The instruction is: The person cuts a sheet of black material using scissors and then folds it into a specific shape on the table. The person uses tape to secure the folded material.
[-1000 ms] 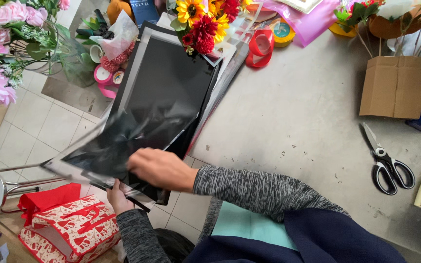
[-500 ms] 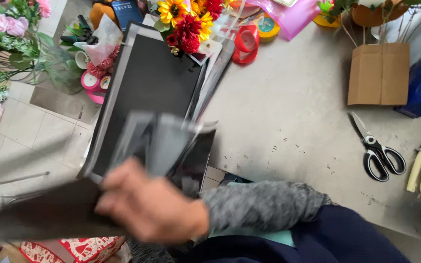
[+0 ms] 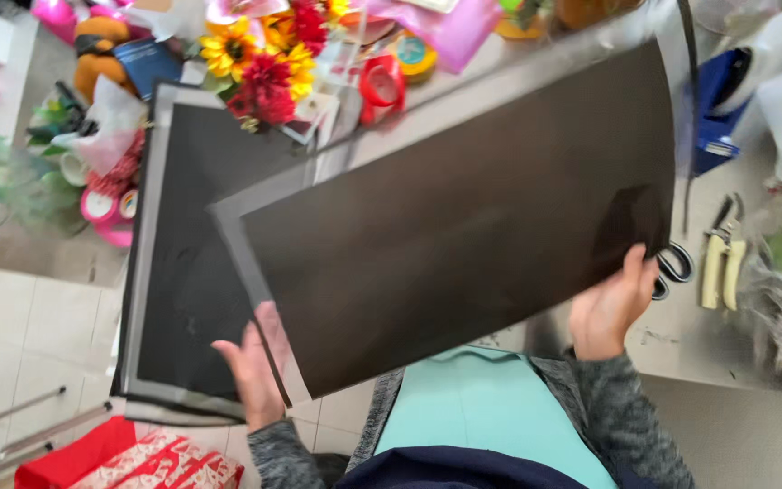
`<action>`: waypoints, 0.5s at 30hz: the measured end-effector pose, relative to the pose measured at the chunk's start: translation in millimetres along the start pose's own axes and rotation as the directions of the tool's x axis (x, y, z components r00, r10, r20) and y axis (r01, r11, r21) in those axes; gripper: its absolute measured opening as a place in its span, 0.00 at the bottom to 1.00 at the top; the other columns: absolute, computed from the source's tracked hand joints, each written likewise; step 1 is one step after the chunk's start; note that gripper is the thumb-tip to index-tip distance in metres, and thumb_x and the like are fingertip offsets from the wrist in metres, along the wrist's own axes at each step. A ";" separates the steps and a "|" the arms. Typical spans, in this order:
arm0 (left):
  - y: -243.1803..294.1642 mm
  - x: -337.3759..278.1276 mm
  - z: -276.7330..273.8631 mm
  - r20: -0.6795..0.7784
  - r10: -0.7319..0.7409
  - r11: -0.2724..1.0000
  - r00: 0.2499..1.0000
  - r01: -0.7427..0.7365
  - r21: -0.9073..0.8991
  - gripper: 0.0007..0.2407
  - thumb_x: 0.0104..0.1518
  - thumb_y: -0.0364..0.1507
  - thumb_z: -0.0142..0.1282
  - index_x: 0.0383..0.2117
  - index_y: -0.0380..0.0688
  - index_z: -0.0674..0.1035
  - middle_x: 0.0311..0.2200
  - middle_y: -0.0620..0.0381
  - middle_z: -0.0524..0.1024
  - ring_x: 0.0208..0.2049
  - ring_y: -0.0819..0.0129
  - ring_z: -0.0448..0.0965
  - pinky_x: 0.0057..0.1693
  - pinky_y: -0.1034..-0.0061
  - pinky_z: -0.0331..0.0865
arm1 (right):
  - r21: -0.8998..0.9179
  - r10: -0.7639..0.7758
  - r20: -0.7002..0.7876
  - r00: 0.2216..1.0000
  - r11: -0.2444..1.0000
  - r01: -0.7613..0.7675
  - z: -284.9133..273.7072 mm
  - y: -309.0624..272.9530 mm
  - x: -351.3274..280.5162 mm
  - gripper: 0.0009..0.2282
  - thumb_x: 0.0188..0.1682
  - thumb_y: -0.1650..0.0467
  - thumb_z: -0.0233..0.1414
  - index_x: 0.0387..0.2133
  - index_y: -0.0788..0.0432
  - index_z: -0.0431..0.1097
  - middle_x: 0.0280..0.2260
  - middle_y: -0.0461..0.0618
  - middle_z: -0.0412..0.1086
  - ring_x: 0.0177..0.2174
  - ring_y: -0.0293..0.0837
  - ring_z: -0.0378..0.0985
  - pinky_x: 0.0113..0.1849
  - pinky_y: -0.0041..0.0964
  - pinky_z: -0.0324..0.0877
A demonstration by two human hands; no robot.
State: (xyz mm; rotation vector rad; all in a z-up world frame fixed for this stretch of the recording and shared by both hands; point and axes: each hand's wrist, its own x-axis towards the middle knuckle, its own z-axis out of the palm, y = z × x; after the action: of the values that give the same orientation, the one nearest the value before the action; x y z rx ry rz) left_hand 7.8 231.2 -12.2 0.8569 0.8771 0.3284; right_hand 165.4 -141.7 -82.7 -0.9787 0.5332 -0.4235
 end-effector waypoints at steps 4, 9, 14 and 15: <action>-5.2 -22.2 45.4 0.658 -0.020 0.999 0.752 -0.003 0.033 0.37 0.51 0.54 0.29 0.63 0.42 0.44 0.64 0.50 0.43 0.65 0.60 0.43 0.66 0.63 0.42 | -0.137 0.054 -0.187 0.981 0.987 -0.080 -19.7 -22.4 -27.1 0.11 0.50 0.63 0.46 0.33 0.55 0.51 0.41 0.46 0.58 0.45 0.38 0.63 0.50 0.35 0.67; -28.1 -0.9 34.1 0.278 -0.379 0.869 0.883 0.236 0.435 0.35 0.44 0.34 0.56 0.63 0.56 0.53 0.60 0.52 0.60 0.17 0.89 0.58 0.31 0.92 0.63 | -0.144 0.106 -0.279 0.955 0.978 -0.151 -43.0 -28.2 -26.9 0.10 0.47 0.69 0.54 0.30 0.53 0.56 0.31 0.42 0.65 0.30 0.34 0.69 0.32 0.27 0.69; -40.1 26.3 28.1 0.127 -0.354 0.806 0.927 0.234 0.544 0.30 0.50 0.29 0.50 0.62 0.44 0.54 0.37 0.57 0.63 0.35 0.75 0.61 0.38 0.83 0.57 | -0.212 0.055 -0.300 0.952 0.970 -0.122 -104.1 -25.9 3.1 0.15 0.48 0.70 0.55 0.30 0.48 0.48 0.27 0.40 0.55 0.24 0.31 0.61 0.23 0.25 0.60; -37.2 25.9 32.2 -0.028 -0.302 0.710 0.953 0.244 0.660 0.33 0.48 0.32 0.50 0.63 0.42 0.50 0.57 0.47 0.65 0.55 0.67 0.67 0.55 0.76 0.62 | -0.203 0.048 -0.365 0.930 0.971 -0.129 -110.7 -30.2 10.4 0.11 0.47 0.69 0.55 0.34 0.48 0.56 0.31 0.42 0.66 0.26 0.32 0.69 0.25 0.24 0.67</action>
State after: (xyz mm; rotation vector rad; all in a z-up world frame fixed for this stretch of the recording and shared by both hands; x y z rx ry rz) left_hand 46.0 205.8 -43.7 1.3620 1.0448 -0.3125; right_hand 104.4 -235.8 -108.7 -1.0952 0.9698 -0.4699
